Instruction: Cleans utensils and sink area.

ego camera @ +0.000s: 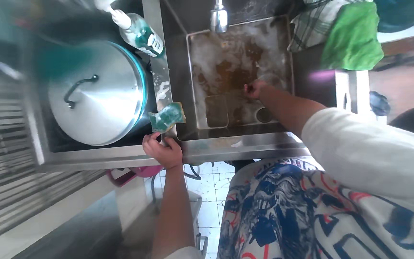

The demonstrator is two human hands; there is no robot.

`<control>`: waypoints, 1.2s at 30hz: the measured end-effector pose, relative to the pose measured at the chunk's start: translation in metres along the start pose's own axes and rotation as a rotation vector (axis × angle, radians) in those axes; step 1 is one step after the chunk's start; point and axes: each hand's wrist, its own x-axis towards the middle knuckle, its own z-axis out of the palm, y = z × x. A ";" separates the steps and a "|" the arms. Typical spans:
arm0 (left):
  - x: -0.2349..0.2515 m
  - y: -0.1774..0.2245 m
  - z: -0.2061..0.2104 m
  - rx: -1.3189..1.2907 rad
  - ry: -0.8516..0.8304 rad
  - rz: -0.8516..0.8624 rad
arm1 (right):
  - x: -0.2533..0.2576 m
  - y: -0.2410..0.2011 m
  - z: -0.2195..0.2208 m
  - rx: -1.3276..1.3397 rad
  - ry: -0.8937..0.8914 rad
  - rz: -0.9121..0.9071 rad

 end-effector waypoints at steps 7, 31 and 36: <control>0.001 0.002 -0.001 0.004 0.008 0.012 | 0.017 0.004 0.001 0.107 -0.031 0.009; 0.000 -0.001 0.001 -0.003 0.038 0.040 | 0.014 0.007 0.009 0.122 -0.039 -0.012; 0.001 0.000 0.000 0.004 0.016 0.027 | 0.017 0.016 0.007 0.087 -0.033 -0.033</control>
